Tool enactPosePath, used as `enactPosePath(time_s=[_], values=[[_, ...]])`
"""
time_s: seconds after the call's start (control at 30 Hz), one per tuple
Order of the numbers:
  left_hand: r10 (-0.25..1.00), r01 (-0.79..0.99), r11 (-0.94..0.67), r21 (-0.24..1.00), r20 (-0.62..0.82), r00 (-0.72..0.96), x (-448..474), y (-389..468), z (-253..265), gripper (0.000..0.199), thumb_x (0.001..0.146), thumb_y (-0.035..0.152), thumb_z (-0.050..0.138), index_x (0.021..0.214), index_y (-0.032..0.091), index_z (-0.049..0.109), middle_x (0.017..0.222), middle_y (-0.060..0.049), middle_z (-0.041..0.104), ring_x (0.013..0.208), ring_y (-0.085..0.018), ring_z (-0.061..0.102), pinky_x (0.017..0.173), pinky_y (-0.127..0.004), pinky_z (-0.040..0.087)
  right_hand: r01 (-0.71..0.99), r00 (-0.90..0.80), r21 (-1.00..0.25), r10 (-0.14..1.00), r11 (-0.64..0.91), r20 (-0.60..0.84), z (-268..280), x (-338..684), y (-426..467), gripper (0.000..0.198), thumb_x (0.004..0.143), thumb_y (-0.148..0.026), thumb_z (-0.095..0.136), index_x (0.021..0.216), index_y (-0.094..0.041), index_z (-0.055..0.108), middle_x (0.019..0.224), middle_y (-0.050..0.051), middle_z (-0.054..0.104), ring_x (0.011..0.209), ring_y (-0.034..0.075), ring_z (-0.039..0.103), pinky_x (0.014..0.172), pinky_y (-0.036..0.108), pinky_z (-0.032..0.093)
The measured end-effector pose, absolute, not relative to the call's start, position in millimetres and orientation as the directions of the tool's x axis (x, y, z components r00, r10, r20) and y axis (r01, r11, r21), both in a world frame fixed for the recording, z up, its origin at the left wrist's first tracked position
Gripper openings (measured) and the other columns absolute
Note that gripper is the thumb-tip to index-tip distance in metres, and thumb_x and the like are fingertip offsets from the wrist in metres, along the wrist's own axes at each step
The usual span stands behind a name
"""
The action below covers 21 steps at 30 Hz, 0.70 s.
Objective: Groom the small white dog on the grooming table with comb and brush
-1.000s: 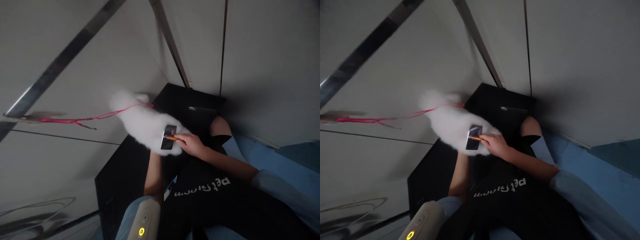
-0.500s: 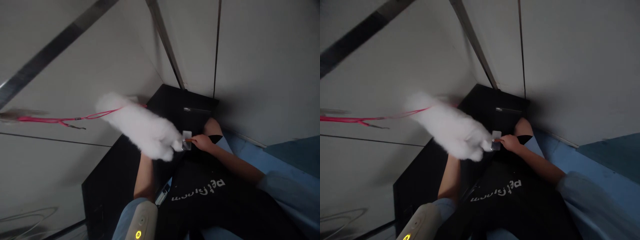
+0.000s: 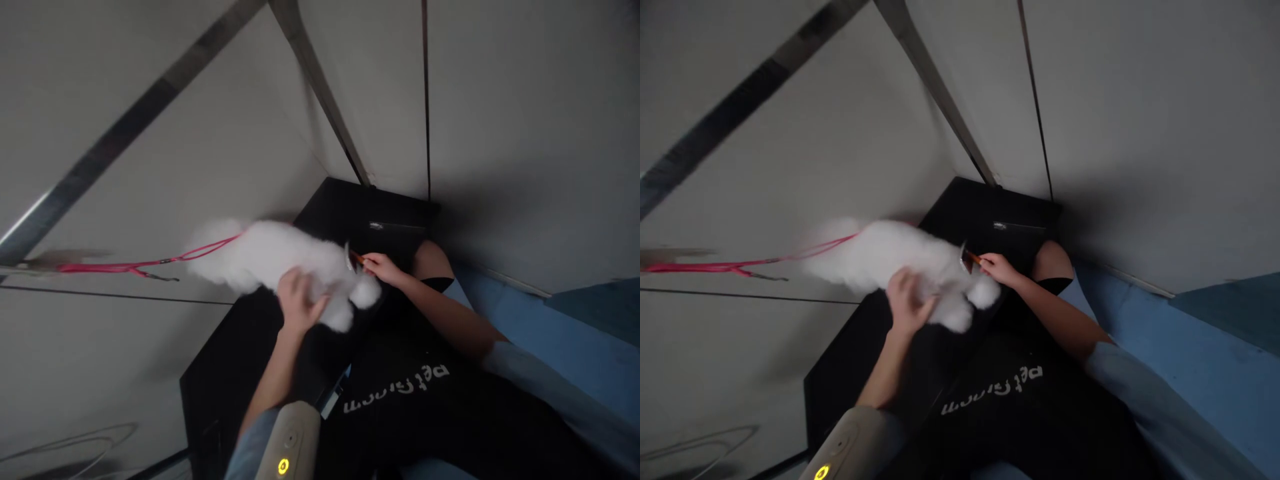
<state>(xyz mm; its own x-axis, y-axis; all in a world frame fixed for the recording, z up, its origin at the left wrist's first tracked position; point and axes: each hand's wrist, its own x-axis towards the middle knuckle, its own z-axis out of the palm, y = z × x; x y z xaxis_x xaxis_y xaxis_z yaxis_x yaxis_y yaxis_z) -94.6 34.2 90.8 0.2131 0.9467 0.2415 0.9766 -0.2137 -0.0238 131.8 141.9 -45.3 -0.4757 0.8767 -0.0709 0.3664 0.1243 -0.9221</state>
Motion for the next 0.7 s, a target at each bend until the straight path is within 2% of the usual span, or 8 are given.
enactPosePath(time_s=[0.07,0.13,0.2,0.27,0.37,0.43,0.53,0.7], values=[[0.904,0.899,-0.368,-0.238,0.134,0.405,-85.1,46.8,90.5,0.041,0.086,0.035,0.064,0.123,0.019,0.067,0.15,-0.018,0.049,0.143,-0.045,0.035,0.111,-0.07,0.029,0.405,-0.544,-0.905,0.829,0.125,-0.129,-46.9,118.7,134.2,0.041,0.102,-0.02,0.033,0.124,-0.012,0.068,0.099,0.008,0.076,0.083,0.015,0.067,0.072,0.022,0.049],[0.846,0.807,-0.5,-0.314,0.023,0.533,-82.1,65.0,89.4,0.026,0.089,0.022,0.055,0.11,0.019,0.072,0.147,-0.015,0.053,0.142,-0.039,0.041,0.114,-0.063,0.03,0.466,-0.56,-0.875,0.809,0.133,-0.176,-52.7,121.7,119.3,0.034,0.099,-0.019,0.042,0.112,-0.014,0.074,0.095,0.007,0.076,0.085,0.016,0.067,0.074,0.023,0.048],[0.79,0.767,-0.589,-0.256,0.019,0.613,-84.7,83.9,89.3,0.024,0.091,0.017,0.048,0.091,0.019,0.072,0.127,-0.013,0.068,0.131,-0.031,0.054,0.113,-0.056,0.035,0.538,-0.531,-0.834,0.816,0.117,-0.228,-59.2,137.1,101.0,0.027,0.094,-0.018,0.05,0.101,-0.016,0.077,0.096,0.009,0.076,0.089,0.02,0.068,0.077,0.027,0.047],[0.768,0.788,-0.604,-0.117,0.176,0.615,-86.7,98.8,91.5,0.028,0.092,0.023,0.045,0.072,0.019,0.065,0.088,-0.009,0.073,0.103,-0.025,0.067,0.108,-0.051,0.042,0.612,-0.493,-0.781,0.831,0.119,-0.259,-58.2,151.9,84.5,0.026,0.093,-0.019,0.052,0.098,-0.017,0.077,0.1,0.012,0.075,0.093,0.024,0.069,0.078,0.03,0.047],[0.763,0.855,-0.476,0.208,0.582,0.283,-80.6,107.8,100.6,0.047,0.097,0.039,0.039,0.054,0.022,0.04,0.05,0.001,0.044,0.055,-0.015,0.051,0.078,-0.037,0.052,0.568,-0.5,-0.798,0.855,0.203,-0.139,-34.8,152.3,74.8,0.03,0.097,-0.022,0.048,0.105,-0.019,0.077,0.103,0.01,0.075,0.096,0.024,0.068,0.082,0.032,0.048],[0.714,0.796,-0.376,0.475,0.696,-0.078,-72.9,106.3,110.5,0.054,0.096,0.052,0.041,0.053,0.022,0.03,0.048,0.004,0.032,0.047,-0.011,0.034,0.054,-0.027,0.04,0.454,-0.494,-0.846,0.869,0.279,0.022,-13.3,140.7,80.4,0.034,0.099,-0.025,0.045,0.12,-0.024,0.072,0.115,0.006,0.073,0.106,0.021,0.065,0.091,0.03,0.046],[0.638,0.591,-0.326,0.738,0.633,-0.439,-66.9,100.3,127.1,0.058,0.084,0.067,0.053,0.055,0.022,0.032,0.051,0.006,0.033,0.048,-0.008,0.028,0.046,-0.024,0.025,0.358,-0.431,-0.871,0.887,0.335,0.164,2.5,127.2,93.6,0.039,0.1,-0.025,0.044,0.134,-0.027,0.064,0.13,0.003,0.067,0.117,0.018,0.06,0.098,0.026,0.043],[0.553,0.426,-0.328,0.843,0.537,-0.637,-77.5,89.6,144.4,0.053,0.073,0.064,0.065,0.058,0.02,0.038,0.054,0.007,0.037,0.049,-0.007,0.031,0.047,-0.021,0.029,0.513,-0.45,-0.817,0.893,0.265,0.006,0.0,124.8,90.2,0.035,0.1,-0.024,0.045,0.117,-0.023,0.075,0.104,0.007,0.074,0.098,0.019,0.066,0.085,0.025,0.046]])
